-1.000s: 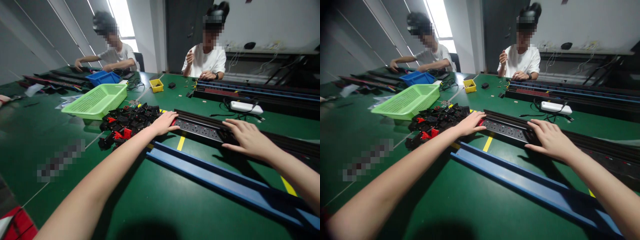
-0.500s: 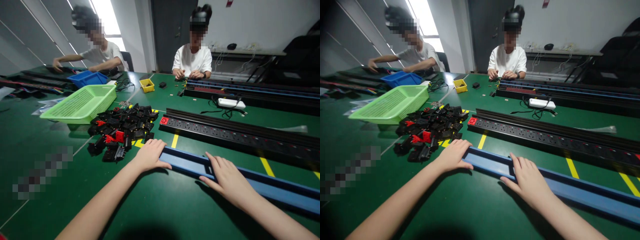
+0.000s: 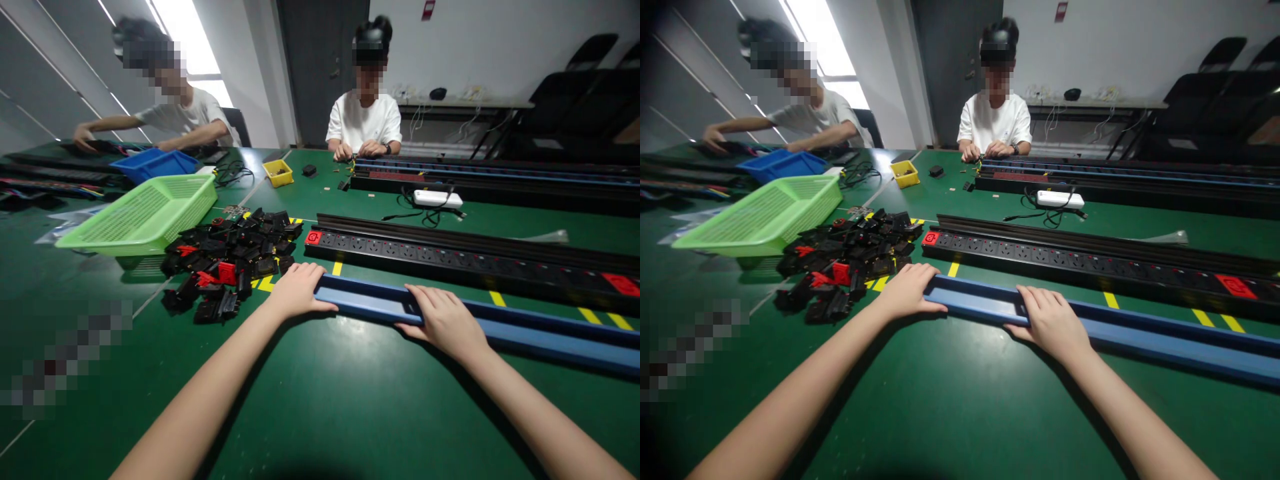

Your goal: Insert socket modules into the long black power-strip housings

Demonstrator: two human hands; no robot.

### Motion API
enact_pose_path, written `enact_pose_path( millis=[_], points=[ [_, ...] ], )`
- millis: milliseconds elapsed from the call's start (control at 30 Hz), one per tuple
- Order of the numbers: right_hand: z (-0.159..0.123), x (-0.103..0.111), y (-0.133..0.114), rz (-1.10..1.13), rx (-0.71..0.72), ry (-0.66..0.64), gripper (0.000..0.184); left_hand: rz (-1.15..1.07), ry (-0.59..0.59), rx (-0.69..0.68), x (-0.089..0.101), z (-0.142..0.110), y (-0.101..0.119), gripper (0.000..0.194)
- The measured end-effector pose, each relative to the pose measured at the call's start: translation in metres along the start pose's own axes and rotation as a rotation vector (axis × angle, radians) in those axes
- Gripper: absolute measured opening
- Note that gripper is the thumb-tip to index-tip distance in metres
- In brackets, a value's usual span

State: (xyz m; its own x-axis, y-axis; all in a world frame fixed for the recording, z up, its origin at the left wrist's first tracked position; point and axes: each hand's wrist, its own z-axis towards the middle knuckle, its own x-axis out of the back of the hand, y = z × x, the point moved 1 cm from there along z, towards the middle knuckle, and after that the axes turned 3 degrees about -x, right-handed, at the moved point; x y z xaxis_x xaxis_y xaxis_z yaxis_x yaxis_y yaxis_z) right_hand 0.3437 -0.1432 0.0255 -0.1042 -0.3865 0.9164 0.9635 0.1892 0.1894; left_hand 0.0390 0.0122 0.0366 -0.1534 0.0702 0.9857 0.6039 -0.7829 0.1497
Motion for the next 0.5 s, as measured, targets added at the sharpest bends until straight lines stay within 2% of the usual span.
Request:
enact_pose_path(
  millis=[167, 267, 400, 500],
  points=[
    [0.004, -0.006, 0.009, 0.007, -0.026, -0.025, 0.074, -0.043, 0.045, -0.030, 0.000, 0.008, -0.001, 0.082],
    [0.004, -0.004, 0.007, 0.031, -0.073, -0.056, 0.075, -0.143, 0.081, -0.061, 0.009, 0.000, -0.009, 0.069],
    [0.024, 0.004, -0.010, 0.147, -0.054, -0.044, 0.078, -0.073, 0.187, 0.050, 0.030, -0.006, -0.048, 0.047],
    [0.074, 0.010, -0.040, 0.293, 0.010, -0.031, 0.070, 0.089, 0.256, 0.205, 0.044, 0.003, -0.089, 0.046]
  ],
)
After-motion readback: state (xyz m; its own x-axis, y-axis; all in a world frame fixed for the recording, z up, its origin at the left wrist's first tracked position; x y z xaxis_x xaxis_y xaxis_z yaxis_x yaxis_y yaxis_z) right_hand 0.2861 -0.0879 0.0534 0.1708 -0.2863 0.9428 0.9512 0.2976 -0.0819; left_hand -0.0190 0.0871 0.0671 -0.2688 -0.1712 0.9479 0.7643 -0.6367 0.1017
